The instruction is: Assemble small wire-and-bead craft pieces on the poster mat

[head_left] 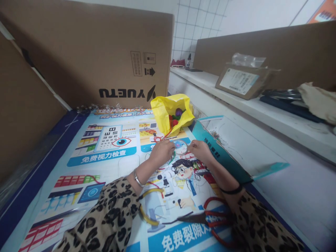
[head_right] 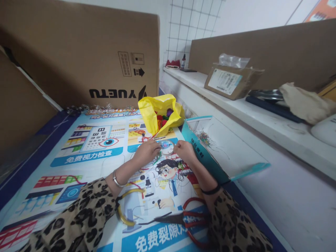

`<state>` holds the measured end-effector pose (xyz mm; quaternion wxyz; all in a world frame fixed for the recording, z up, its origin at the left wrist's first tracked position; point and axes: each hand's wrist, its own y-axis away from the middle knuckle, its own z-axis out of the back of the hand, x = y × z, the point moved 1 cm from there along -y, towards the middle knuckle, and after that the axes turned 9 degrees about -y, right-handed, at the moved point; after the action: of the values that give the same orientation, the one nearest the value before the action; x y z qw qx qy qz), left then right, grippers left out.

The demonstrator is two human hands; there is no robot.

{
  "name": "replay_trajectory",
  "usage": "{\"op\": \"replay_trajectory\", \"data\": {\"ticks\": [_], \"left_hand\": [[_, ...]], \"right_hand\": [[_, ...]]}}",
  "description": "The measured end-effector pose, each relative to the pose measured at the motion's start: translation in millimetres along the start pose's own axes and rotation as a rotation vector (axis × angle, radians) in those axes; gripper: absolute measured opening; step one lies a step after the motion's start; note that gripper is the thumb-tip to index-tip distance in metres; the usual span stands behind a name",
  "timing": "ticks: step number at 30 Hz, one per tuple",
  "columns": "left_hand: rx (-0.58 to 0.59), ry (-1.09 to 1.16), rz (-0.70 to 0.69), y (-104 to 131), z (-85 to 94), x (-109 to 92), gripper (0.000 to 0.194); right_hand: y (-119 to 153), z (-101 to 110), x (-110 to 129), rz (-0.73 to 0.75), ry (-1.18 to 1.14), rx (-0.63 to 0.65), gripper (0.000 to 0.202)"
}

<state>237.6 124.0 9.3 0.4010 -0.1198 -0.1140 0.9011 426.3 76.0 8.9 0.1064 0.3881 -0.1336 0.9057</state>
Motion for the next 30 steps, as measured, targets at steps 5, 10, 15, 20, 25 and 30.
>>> {"op": "replay_trajectory", "data": {"ticks": [5, 10, 15, 20, 25, 30], "left_hand": [[0.005, -0.006, -0.021, 0.9, -1.2, -2.8, 0.027], [0.013, -0.046, -0.035, 3.4, 1.6, -13.2, 0.032], [0.021, -0.054, -0.07, 8.1, 4.3, -26.2, 0.028], [0.022, -0.061, -0.077, 8.9, 1.3, -31.9, 0.034], [0.03, -0.071, -0.085, 6.7, -1.4, -31.8, 0.036], [0.033, -0.069, -0.079, 7.2, -2.6, -31.9, 0.034]], "right_hand": [[0.6, -0.5, -7.1, -0.022, -0.088, 0.034, 0.019], [1.0, -2.8, -12.5, -0.041, -0.157, 0.042, 0.019], [-0.8, -3.9, -16.6, -0.047, -0.194, 0.036, 0.017], [-1.2, -5.7, -19.0, -0.073, -0.271, 0.052, 0.018], [-1.5, -6.3, -20.2, -0.101, -0.353, 0.057, 0.02], [-1.0, -4.7, -18.5, -0.142, -0.446, 0.071, 0.021]]}}
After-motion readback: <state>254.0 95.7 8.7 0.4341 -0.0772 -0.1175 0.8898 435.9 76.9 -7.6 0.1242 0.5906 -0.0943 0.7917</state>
